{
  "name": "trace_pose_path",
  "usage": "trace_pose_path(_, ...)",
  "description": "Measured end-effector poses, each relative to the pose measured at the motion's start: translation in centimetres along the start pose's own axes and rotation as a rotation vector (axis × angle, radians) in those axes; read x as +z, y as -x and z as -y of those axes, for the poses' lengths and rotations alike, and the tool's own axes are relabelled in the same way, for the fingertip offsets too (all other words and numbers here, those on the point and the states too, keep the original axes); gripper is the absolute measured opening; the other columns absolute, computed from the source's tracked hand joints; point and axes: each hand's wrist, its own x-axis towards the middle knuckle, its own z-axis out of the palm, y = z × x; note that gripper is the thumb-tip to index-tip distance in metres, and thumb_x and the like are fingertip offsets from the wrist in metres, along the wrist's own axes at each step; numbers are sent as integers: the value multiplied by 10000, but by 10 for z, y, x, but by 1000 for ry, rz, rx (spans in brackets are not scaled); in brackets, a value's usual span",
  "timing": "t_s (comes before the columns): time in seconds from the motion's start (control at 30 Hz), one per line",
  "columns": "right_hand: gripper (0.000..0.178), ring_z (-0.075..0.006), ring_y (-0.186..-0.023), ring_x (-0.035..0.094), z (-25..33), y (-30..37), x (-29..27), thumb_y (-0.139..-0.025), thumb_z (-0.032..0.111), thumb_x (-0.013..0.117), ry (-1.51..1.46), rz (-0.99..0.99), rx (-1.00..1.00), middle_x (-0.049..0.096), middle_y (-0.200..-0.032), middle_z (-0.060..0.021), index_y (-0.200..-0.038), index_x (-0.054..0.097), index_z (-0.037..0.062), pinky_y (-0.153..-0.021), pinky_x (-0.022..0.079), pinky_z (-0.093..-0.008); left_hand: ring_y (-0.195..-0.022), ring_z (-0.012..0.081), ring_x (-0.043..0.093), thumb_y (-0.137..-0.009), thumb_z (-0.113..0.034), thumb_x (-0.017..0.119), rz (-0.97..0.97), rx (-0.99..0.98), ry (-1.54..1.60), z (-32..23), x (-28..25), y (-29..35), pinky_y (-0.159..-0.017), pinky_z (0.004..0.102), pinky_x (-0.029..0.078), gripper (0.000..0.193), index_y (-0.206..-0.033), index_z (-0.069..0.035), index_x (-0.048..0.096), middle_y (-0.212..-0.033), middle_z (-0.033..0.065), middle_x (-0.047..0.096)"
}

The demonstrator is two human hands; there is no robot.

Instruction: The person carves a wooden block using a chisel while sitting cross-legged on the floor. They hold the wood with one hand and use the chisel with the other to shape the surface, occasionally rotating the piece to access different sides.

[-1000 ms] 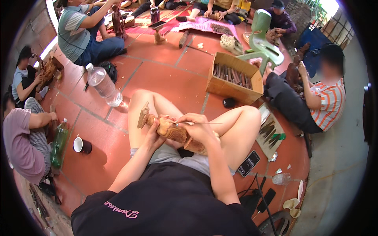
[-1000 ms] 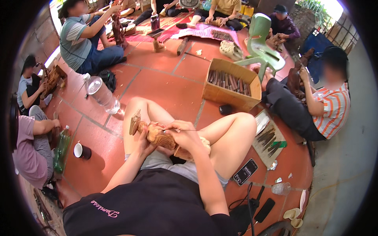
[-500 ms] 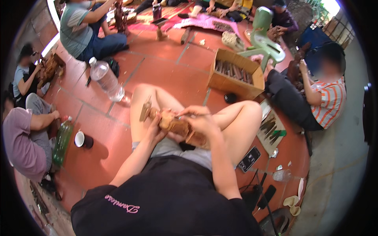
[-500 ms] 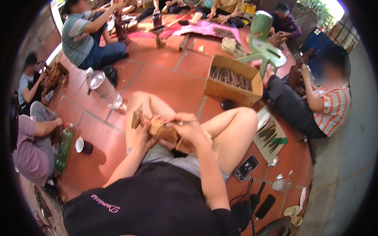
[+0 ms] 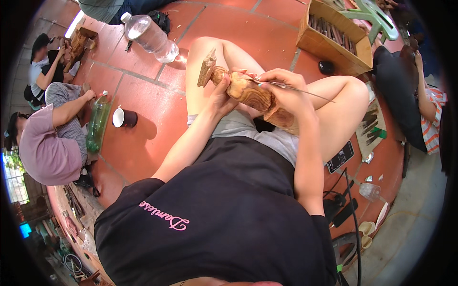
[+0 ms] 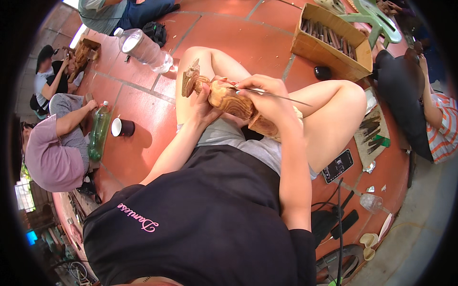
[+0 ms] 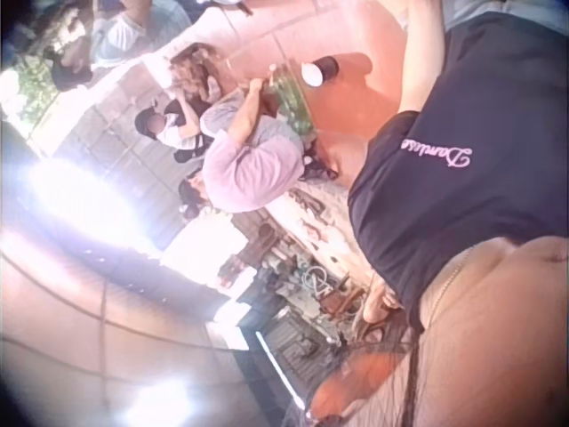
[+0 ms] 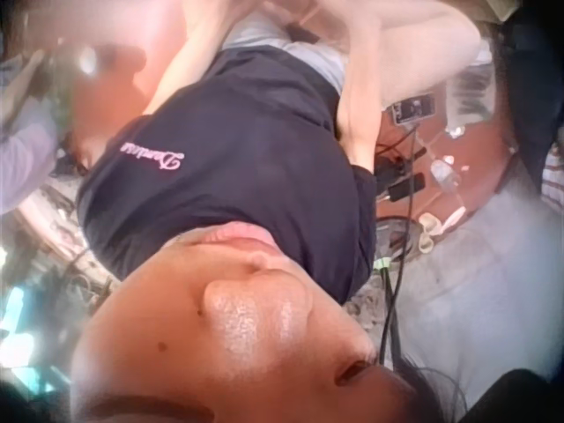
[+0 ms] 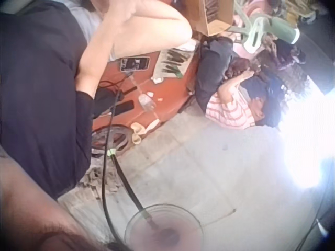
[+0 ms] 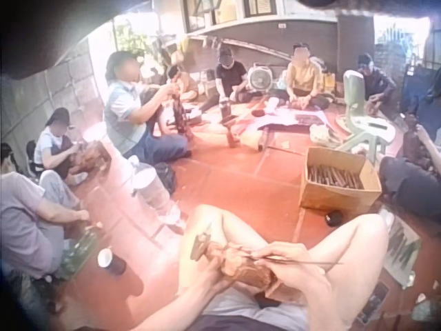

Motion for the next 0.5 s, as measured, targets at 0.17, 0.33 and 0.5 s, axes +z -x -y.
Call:
trace_pose_path(0.17,99,-166,-818,636,3,5,-18,-786,1,708,67,37,-26,698,-872,-87,-885,702,10,-751,487,-286,-1301,312,445,-868,-490,657,81,65,-129,0,6,-2,-1083,476,376,555,-1226,-94,503,-1303,168,524)
trace_pose_path(0.33,156,-167,-818,624,14,44,-66,-884,36,646,367,-318,-232,654,-866,-63,-1031,675,-7,-785,490,-277,-1348,334,372,-781,-476,756,74,42,-149,-3,17,-7,-1105,522,343,630,-1209,-84,509,-1259,134,523)
trace_pose_path(0.5,278,-106,-763,568,-15,128,-132,-1009,191,518,375,-805,73,607,-799,-24,-1192,649,29,-788,476,-247,-1336,324,378,-694,-470,827,-74,-15,-124,-5,18,-4,-1111,528,341,764,-1263,-77,501,-1224,111,540)
